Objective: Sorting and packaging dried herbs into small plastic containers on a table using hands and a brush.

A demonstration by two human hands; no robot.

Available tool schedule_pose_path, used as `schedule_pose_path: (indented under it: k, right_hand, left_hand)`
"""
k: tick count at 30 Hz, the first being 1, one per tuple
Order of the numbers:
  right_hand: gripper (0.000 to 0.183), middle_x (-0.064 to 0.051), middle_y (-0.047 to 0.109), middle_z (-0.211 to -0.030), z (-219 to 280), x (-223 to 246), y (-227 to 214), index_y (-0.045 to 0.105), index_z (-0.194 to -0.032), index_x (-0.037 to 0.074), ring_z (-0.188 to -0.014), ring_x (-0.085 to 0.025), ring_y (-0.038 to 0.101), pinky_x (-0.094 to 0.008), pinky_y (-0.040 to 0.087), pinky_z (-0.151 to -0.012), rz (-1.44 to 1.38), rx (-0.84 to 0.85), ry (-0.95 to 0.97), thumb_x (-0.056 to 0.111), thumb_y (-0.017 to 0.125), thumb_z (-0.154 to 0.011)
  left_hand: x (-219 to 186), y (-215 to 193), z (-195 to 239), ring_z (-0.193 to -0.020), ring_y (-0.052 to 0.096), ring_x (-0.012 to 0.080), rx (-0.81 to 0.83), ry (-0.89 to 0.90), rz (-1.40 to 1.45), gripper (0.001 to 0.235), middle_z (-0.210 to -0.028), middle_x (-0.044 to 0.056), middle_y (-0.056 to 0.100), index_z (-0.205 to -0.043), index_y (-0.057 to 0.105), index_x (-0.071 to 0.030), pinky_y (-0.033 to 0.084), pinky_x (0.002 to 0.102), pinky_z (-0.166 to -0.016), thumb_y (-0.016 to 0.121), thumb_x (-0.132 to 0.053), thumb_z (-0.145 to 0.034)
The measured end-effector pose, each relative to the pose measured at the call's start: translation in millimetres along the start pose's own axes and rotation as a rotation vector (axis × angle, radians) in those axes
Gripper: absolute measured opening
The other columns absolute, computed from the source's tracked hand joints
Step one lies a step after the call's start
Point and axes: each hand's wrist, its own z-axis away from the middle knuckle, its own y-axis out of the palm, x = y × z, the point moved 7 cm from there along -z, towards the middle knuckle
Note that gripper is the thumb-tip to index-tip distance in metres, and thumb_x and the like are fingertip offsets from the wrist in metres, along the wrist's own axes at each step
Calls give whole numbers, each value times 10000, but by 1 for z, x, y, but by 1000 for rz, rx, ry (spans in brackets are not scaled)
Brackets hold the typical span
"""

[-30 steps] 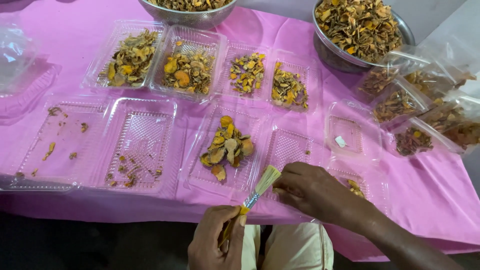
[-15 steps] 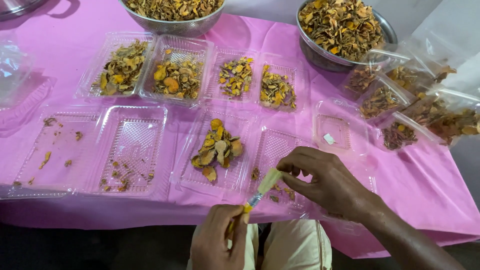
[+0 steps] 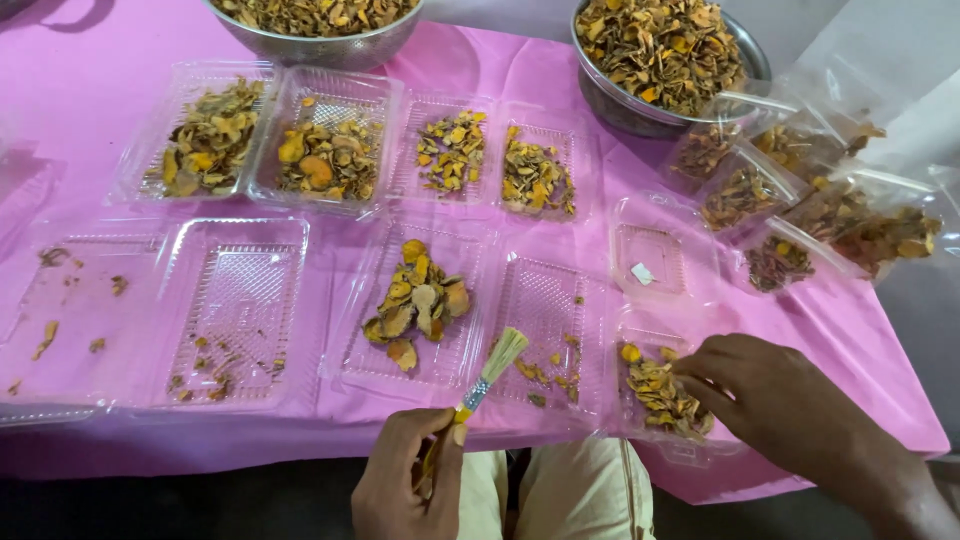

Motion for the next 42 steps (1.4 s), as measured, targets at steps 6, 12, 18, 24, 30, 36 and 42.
schedule_pose_path:
  k: [6,12,18,24,30,36,42]
  right_hand:
    - [264,87,697,-972,-3,23,-16,754,-1026,269,-950,-132,680,-366,560,-802,87,-141,-111,455,584,-945]
    - [446,-72,660,-1241,-30,127,-26,614,-1388,185,-1085,-282,632,-433,495,-895,-10,-94,-562,357,618,-976]
    - [343,-95,625,-1161,-58,147,-6,645,-1221,164,-990,-292,618,-446,511,-815,-5,3,-617,434,576,-1022]
    - [287,-103,673,-1091,-56,150,2,644,-1239,152,-906,-300,670,-459,532,-751,96,-139,-712,318,628,-1005]
    - [252,-84,692,-1056,-44,156,-8,657,-1187,85,-893,-307,646,-428,520,-791,31,-210,-736,266,579,-1030]
    - [196,-48,681,-1006,-51,147,-2,655,-1156,146,-882,-274,646,-403,512,-782,-160,-44,-617,261,552,-1035]
    - [162,0,658,-996,-60,136,13,622,-1050,183,-873,-184,600,-352,509,-781,-186,176,-415,313,525,-1048]
  left_hand:
    - [2,-6,-2,-604,683,54,-12,-90,69,169,-834,-8,760,-956,746,-107,538,173,-465,659,-249,-927]
    - [2,-12,-4,-537,604,45,-9,-43,62,138,-815,-31,749,-942,738,-117,484,184,-437,655,-227,-926]
    - [6,-12,-3,-560,608,54,-46,-2,62,144,-832,-26,754,-940,730,-118,483,195,-458,652,-239,-938]
    - [11,-11,-4,-636,696,66,-26,-14,63,179,-858,-7,772,-959,733,-101,550,182,-484,642,-254,-941]
    - [8,-8,-2,-685,742,76,-25,-30,57,197,-872,2,784,-963,740,-100,588,184,-509,642,-270,-940]
    - [7,-6,3,-607,677,56,-7,-31,47,164,-871,-20,773,-976,737,-117,533,184,-471,658,-253,-932]
    - [2,-4,7,-585,642,57,1,-47,81,126,-838,-29,741,-953,730,-123,514,191,-468,667,-230,-927]
